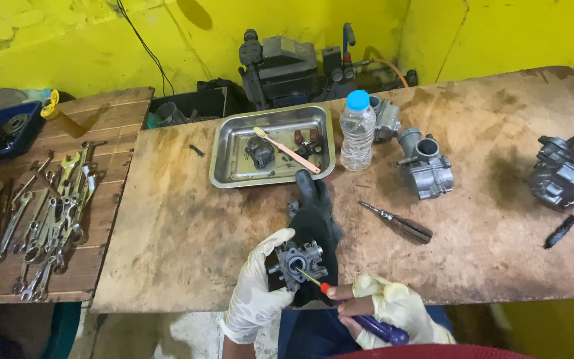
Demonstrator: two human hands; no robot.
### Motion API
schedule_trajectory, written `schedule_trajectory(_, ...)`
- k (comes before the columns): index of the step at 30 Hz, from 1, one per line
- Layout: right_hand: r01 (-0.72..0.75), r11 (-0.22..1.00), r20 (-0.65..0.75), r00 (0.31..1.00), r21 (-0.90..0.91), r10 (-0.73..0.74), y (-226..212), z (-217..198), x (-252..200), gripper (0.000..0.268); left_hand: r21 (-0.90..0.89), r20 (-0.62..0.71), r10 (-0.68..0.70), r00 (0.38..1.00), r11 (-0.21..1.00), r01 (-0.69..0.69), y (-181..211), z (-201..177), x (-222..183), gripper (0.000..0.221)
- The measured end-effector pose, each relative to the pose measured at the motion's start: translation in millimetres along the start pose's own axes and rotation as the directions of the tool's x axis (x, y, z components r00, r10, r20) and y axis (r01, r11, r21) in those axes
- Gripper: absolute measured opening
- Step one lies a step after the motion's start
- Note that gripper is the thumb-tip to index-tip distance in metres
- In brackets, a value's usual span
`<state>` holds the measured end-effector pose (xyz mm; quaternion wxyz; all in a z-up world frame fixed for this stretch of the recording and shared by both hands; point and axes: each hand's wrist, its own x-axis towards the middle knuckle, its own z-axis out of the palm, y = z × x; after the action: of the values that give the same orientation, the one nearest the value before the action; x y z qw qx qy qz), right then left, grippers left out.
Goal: The person holds a carburetor in gloved hands and uses a screwdriver to adjust internal components. The person repeatedly inserts and turns the screwdriver inside the carburetor body while rotating the part to access different areas.
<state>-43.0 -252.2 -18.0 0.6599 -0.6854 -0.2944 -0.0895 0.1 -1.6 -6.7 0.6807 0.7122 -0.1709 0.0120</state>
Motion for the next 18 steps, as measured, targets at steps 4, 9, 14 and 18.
schedule_trajectory(4, 0.225, 0.972, 0.084, 0.972, -0.069, -0.219, -16, -13, 33, 0.01, -0.052, -0.002, -0.024, 1.0, 0.998, 0.024, 1, 0, -1, 0.08)
schedule_trajectory(9, 0.22, 0.973, 0.171, 0.964, -0.066, -0.206, -47, -23, 58, 0.006, -0.025, 0.017, -0.007, 1.0, 1.0, 0.007, -4, -3, -1, 0.08)
schedule_trajectory(14, 0.135, 0.99, 0.192, 0.974, -0.048, -0.124, -30, -25, 57, 0.015, 0.01, 0.021, 0.013, 1.0, 1.0, -0.014, -1, -3, -1, 0.08)
schedule_trajectory(18, 0.124, 0.989, 0.22, 0.97, -0.076, -0.105, -26, -21, 53, 0.014, -0.01, 0.024, 0.037, 0.999, 0.999, -0.036, -6, -3, -1, 0.075)
